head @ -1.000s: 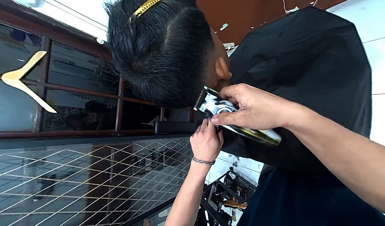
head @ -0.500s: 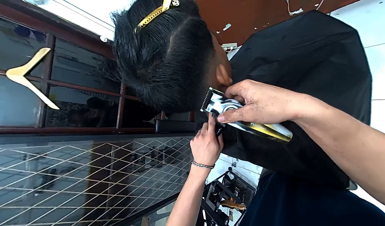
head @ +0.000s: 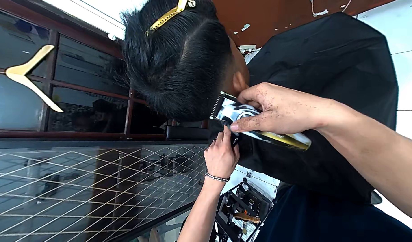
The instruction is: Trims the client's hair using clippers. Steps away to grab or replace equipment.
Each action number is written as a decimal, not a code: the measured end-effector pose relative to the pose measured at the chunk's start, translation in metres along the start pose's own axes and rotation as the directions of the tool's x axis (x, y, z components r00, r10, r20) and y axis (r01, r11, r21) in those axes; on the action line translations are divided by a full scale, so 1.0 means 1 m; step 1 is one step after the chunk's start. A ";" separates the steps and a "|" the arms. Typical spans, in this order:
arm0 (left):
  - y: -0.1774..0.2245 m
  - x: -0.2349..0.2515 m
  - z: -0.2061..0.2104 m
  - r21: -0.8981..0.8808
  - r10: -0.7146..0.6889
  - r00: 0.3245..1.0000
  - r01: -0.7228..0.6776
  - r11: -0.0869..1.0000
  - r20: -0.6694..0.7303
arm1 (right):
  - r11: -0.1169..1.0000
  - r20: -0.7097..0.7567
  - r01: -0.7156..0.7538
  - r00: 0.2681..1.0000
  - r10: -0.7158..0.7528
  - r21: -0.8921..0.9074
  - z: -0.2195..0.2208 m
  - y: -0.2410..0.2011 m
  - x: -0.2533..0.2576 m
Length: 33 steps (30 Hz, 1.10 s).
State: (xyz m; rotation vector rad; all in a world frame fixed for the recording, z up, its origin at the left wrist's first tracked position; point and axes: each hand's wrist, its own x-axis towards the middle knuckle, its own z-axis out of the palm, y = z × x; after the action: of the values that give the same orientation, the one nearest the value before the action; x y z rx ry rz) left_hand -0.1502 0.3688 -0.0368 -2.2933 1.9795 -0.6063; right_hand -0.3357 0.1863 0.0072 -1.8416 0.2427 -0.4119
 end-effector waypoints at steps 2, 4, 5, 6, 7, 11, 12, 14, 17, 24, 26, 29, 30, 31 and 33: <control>0.000 0.000 0.000 0.001 0.000 1.000 0.000 1.000 -0.005 | 1.000 0.002 -0.001 1.000 0.001 -0.008 0.001 -0.001 0.000; 0.000 0.000 -0.001 0.000 0.004 1.000 -0.004 1.000 0.008 | 0.999 0.014 -0.038 0.999 0.038 -0.018 0.000 0.000 -0.001; -0.001 0.001 -0.001 -0.001 0.004 1.000 -0.004 1.000 0.010 | 0.999 0.003 -0.039 0.999 0.039 -0.011 -0.001 0.000 -0.001; 0.000 0.001 -0.001 -0.007 0.000 1.000 0.000 1.000 0.011 | 1.000 -0.021 -0.018 1.000 0.018 -0.001 0.000 -0.001 -0.001; 0.000 0.000 -0.001 -0.008 -0.005 1.000 0.005 1.000 0.013 | 1.000 -0.032 -0.008 0.999 0.008 0.006 0.000 -0.004 -0.001; -0.002 0.000 -0.001 0.002 -0.001 1.000 0.001 1.000 0.012 | 0.994 -0.007 -0.073 0.997 0.073 -0.077 -0.002 -0.002 -0.002; -0.002 0.000 -0.001 -0.001 0.000 1.000 0.000 1.000 0.008 | 0.996 -0.014 -0.071 0.997 0.070 -0.057 -0.002 -0.001 -0.002; -0.001 0.000 0.000 -0.008 -0.003 1.000 0.003 1.000 0.002 | 1.000 -0.038 -0.018 0.999 0.017 -0.022 -0.001 -0.005 -0.001; -0.002 0.001 -0.001 -0.001 0.004 1.000 -0.004 1.000 0.009 | 0.995 -0.025 -0.055 0.998 0.053 -0.083 -0.003 -0.004 -0.001; -0.003 0.002 0.000 -0.010 0.007 1.000 -0.007 1.000 0.010 | 0.986 -0.051 -0.089 0.995 0.082 -0.144 0.002 -0.006 -0.002; -0.003 0.003 0.000 -0.014 0.006 1.000 -0.006 1.000 -0.001 | 0.992 -0.101 -0.070 0.993 0.059 -0.104 0.009 -0.007 -0.002; -0.002 0.002 0.001 0.031 0.030 0.999 -0.028 0.999 -0.039 | 0.989 -0.108 -0.075 0.992 0.062 -0.126 0.033 -0.011 -0.005; -0.002 0.002 0.001 0.044 0.036 0.999 -0.034 0.998 -0.036 | 0.985 -0.101 -0.103 0.991 0.089 -0.137 0.038 -0.010 -0.006; -0.002 0.001 0.001 0.047 0.033 0.999 -0.032 0.998 -0.027 | 0.984 -0.102 -0.124 0.989 0.111 -0.131 0.043 -0.008 -0.007; -0.003 0.000 0.001 0.049 0.037 0.999 -0.036 0.998 -0.030 | 0.985 -0.123 -0.149 0.983 0.138 -0.088 0.049 -0.007 -0.008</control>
State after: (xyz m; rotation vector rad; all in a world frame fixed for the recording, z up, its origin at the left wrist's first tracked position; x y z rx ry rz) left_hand -0.1472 0.3695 -0.0370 -2.2289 1.9923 -0.6825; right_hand -0.3236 0.2342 0.0000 -1.8829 0.4807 -0.4134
